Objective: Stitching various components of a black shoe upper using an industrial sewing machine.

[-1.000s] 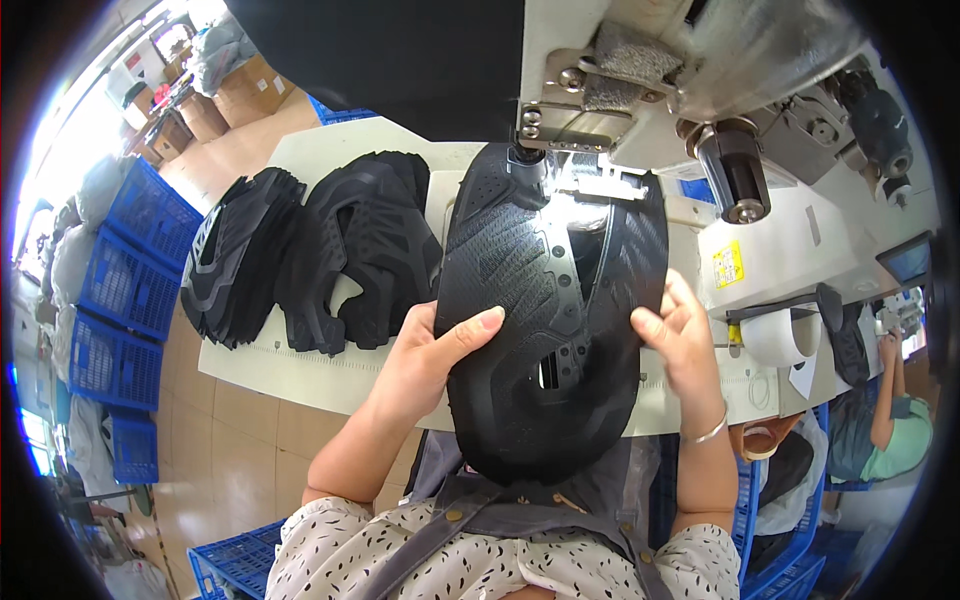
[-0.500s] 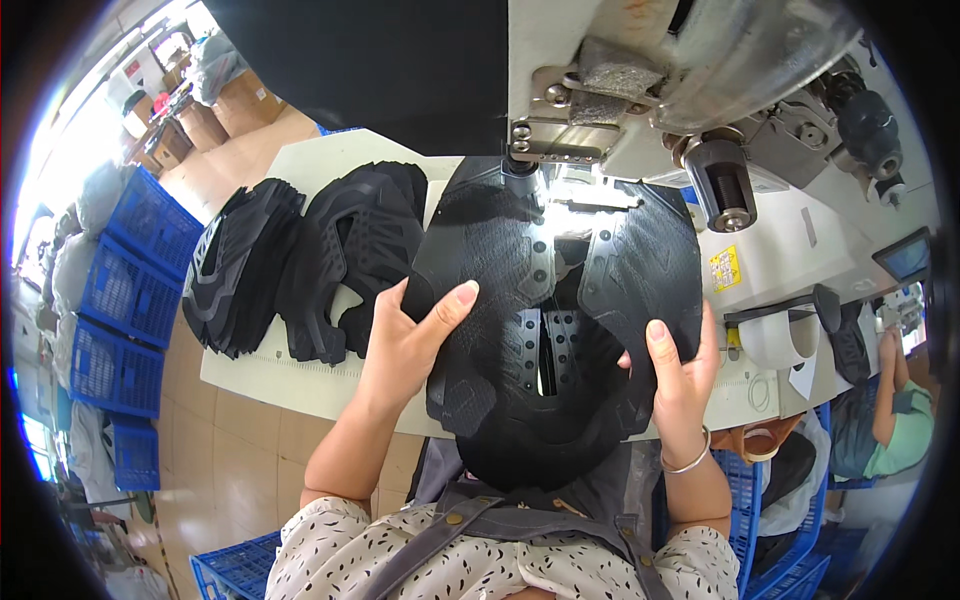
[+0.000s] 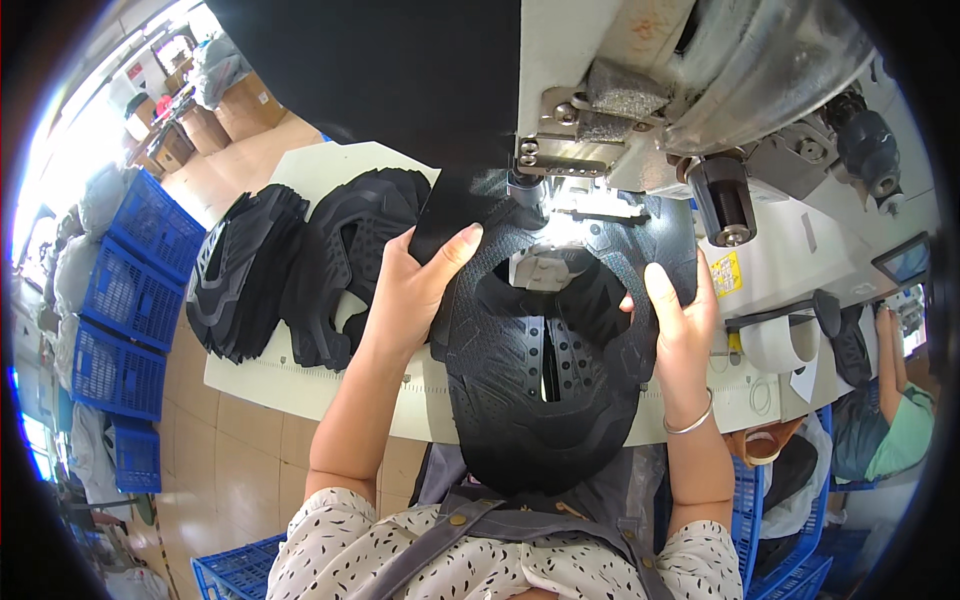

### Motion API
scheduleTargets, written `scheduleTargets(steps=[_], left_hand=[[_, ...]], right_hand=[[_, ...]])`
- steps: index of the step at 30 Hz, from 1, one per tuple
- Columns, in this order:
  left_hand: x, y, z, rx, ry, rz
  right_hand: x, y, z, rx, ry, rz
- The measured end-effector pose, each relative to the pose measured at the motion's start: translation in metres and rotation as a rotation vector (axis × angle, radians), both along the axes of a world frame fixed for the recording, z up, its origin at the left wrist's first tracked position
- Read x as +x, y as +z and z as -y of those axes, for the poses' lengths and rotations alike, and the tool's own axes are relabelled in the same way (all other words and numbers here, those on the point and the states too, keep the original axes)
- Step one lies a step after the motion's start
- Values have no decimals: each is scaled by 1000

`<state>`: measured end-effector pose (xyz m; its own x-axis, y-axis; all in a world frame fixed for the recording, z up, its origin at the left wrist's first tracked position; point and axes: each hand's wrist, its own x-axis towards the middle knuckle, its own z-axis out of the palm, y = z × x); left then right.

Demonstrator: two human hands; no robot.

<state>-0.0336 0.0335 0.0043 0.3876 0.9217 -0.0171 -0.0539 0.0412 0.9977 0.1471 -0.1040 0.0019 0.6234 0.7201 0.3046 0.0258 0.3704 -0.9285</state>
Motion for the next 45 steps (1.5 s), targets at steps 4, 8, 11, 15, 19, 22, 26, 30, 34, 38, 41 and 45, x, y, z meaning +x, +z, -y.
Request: scheduleTargets(steps=[4, 8, 11, 15, 19, 22, 26, 30, 34, 38, 41, 45], left_hand=[[2, -4, -6, -1, 14, -6], [5, 20, -32, -282, -188, 444], [24, 34, -48, 86, -159, -1], [7, 29, -78, 211, -7, 173], [-75, 5, -89, 49, 142, 158], [-128, -54, -100, 71, 254, -35], [-154, -84, -100, 228, 324, -288], [-166, -95, -124, 349, 297, -568], [-154, -94, -118, 683, 398, -973], [-111, -63, -66, 902, 610, -1093], [-82, -53, -22, 957, 235, -753], [-36, -50, 42, 944, -449, -750]], right_hand=[[3, -1, -2, -4, -7, -18], [9, 1, -5, -23, -6, -19], [19, 12, -18, -96, 53, -20], [58, -2, -50, 49, 293, -87], [49, -17, -24, -160, 78, 278], [33, -39, 3, -412, -22, 652], [22, -52, 23, -524, -147, 965], [25, -59, 21, -549, -182, 847], [22, -63, 19, -492, -301, 893], [21, -64, 22, -446, -428, 1086], [16, -62, 23, -431, -488, 1223], [14, -51, 25, -403, -294, 599]])
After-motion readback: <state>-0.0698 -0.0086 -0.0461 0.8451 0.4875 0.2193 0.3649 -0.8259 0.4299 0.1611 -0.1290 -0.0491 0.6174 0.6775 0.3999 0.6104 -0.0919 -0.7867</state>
